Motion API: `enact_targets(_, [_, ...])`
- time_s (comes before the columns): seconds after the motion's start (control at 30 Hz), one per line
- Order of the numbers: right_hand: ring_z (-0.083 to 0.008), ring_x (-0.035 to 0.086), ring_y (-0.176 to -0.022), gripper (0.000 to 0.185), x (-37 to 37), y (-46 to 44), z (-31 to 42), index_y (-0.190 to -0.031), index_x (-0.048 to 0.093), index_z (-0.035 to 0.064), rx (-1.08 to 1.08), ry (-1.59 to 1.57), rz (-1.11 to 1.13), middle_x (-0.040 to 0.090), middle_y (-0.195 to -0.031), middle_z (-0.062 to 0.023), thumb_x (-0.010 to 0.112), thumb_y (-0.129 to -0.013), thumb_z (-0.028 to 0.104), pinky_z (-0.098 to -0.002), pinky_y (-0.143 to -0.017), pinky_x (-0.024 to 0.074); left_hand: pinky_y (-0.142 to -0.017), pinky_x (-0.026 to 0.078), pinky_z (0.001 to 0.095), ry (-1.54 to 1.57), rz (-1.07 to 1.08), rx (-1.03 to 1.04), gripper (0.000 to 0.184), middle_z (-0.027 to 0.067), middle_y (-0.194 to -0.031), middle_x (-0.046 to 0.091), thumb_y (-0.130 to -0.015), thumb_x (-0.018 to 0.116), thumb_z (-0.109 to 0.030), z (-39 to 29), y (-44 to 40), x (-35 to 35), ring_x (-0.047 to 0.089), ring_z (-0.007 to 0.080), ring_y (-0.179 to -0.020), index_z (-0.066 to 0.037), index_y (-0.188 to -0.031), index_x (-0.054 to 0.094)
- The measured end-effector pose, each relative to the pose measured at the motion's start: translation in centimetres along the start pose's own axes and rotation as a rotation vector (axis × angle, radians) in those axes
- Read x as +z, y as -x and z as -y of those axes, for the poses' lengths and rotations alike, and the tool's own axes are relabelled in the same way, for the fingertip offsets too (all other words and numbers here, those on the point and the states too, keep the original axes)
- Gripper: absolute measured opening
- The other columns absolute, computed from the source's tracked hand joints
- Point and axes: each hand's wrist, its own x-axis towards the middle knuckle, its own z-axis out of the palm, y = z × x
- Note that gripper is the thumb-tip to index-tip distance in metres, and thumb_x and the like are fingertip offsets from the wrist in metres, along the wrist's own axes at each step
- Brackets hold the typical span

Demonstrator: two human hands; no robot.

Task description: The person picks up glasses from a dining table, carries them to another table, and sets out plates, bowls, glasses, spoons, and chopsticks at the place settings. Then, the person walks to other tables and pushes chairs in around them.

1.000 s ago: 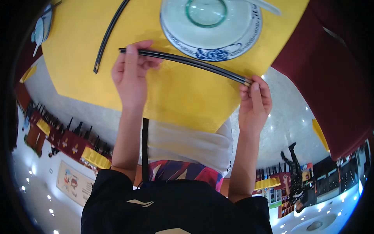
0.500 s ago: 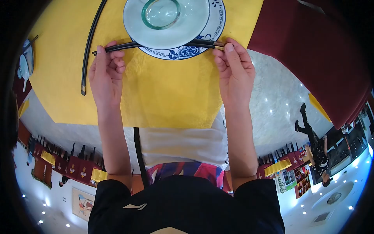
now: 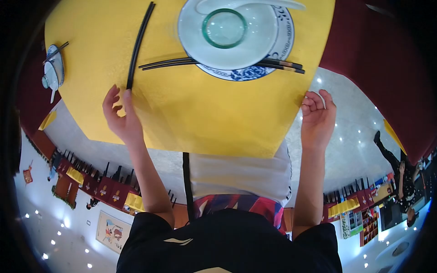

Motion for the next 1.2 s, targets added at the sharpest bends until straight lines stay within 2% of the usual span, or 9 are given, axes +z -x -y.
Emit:
enact_targets(0.03, [-0.0181, 0.058, -0.082, 0.027, 0.2, -0.1, 0.1, -0.110, 0.051, 0.0006, 0.013, 0.000, -0.013, 0.062, -0.095, -0.0156, 0.046, -0.096, 0.023, -0.0273, -0.074, 0.0488, -0.081, 0.043, 0.0347, -0.071, 0.013, 0.078, 0.036, 0.0095, -0.100, 0.061, -0.083, 0.072, -0.016, 0.0, -0.4, 0.1, 0.053, 0.0224, -0.097, -0.003, -0.114, 0.059])
enact_targets(0.13, [-0.0164, 0.055, -0.079, 0.024, 1.2, -0.2, 0.1, -0.106, 0.052, 0.0015, 0.019, -0.006, -0.041, 0.061, -0.091, -0.0123, 0.047, -0.096, 0.023, -0.0269, -0.073, 0.0470, -0.077, 0.042, 0.0314, -0.165, 0.006, 0.168, 0.026, 0.0061, -0.094, 0.061, -0.086, 0.069, -0.015, 1.2, -0.7, 0.1, 0.055, 0.0191, -0.092, -0.003, -0.107, 0.062])
enact_targets(0.43, [-0.0137, 0.052, -0.078, 0.020, 2.3, 0.0, 0.3, -0.101, 0.054, 0.0035, 0.009, -0.041, 0.079, 0.059, -0.088, -0.0084, 0.046, -0.096, 0.021, -0.0257, -0.070, 0.0426, -0.070, 0.048, 0.0335, -0.127, 0.288, 0.006, 0.016, 0.0131, -0.088, 0.059, -0.087, 0.065, -0.009, 0.2, -1.9, -1.9, 0.058, 0.0237, -0.079, 0.003, -0.098, 0.059])
enact_targets(0.63, [-0.0146, 0.050, -0.076, 0.016, 2.9, 0.5, 0.5, -0.092, 0.052, 0.0063, 0.020, -0.074, 0.077, 0.057, -0.087, -0.0079, 0.046, -0.094, 0.021, -0.0272, -0.070, 0.0406, -0.064, 0.048, 0.0307, -0.065, 0.347, -0.061, 0.018, 0.0098, -0.078, 0.062, -0.083, 0.068, -0.008, -0.1, -2.5, -2.4, 0.058, 0.0186, -0.067, 0.002, -0.094, 0.060])
enact_targets(0.7, [-0.0151, 0.050, -0.076, 0.016, 2.9, 0.3, 0.8, -0.089, 0.051, 0.0073, 0.024, -0.091, 0.112, 0.056, -0.087, -0.0080, 0.046, -0.093, 0.021, -0.0282, -0.071, 0.0401, -0.060, 0.047, 0.0243, -0.053, 0.373, -0.102, 0.016, 0.0059, -0.075, 0.064, -0.082, 0.069, -0.008, -0.2, -2.7, -2.4, 0.058, 0.0117, -0.064, 0.001, -0.094, 0.062])
enact_targets(0.83, [-0.0158, 0.048, -0.078, 0.015, 2.9, 0.1, 1.1, -0.083, 0.047, 0.0089, 0.021, -0.094, 0.132, 0.055, -0.086, -0.0082, 0.047, -0.091, 0.022, -0.0299, -0.070, 0.0376, -0.057, 0.046, 0.0250, -0.054, 0.336, -0.078, 0.017, 0.0053, -0.073, 0.063, -0.079, 0.071, -0.008, 0.5, -3.0, -2.2, 0.056, 0.0118, -0.062, 0.002, -0.091, 0.064])
enact_targets(0.9, [-0.0160, 0.048, -0.078, 0.015, 3.0, 0.6, 1.3, -0.082, 0.046, 0.0091, 0.018, -0.102, 0.123, 0.055, -0.086, -0.0081, 0.047, -0.090, 0.022, -0.0298, -0.069, 0.0367, -0.057, 0.045, 0.0229, 0.001, 0.349, -0.210, 0.017, 0.0043, -0.074, 0.064, -0.080, 0.071, -0.008, 0.6, -3.2, -2.5, 0.056, 0.0096, -0.063, 0.002, -0.091, 0.064])
enact_targets(1.1, [-0.0152, 0.046, -0.072, 0.016, 6.0, 2.5, 3.5, -0.081, 0.044, 0.0074, -0.319, 0.196, 0.115, 0.053, -0.084, -0.0103, 0.049, -0.087, 0.021, -0.0287, -0.067, 0.0358, -0.063, 0.045, 0.0212, 0.289, 0.218, -0.321, 0.012, 0.0026, -0.078, 0.063, -0.082, 0.068, -0.001, 2.2, -4.1, -4.4, 0.056, 0.0078, -0.067, 0.003, -0.092, 0.063])
enact_targets(1.2, [-0.0150, 0.048, -0.072, 0.022, 9.2, 4.5, 3.8, -0.080, 0.043, 0.0059, -0.597, 0.530, 0.328, 0.054, -0.084, -0.0135, 0.051, -0.090, 0.024, -0.0262, -0.065, 0.0378, -0.064, 0.045, 0.0229, 0.507, 0.219, -0.322, 0.008, 0.0040, -0.078, 0.062, -0.085, 0.065, -0.002, -1.5, -3.5, -4.8, 0.056, 0.0099, -0.068, 0.002, -0.091, 0.061])
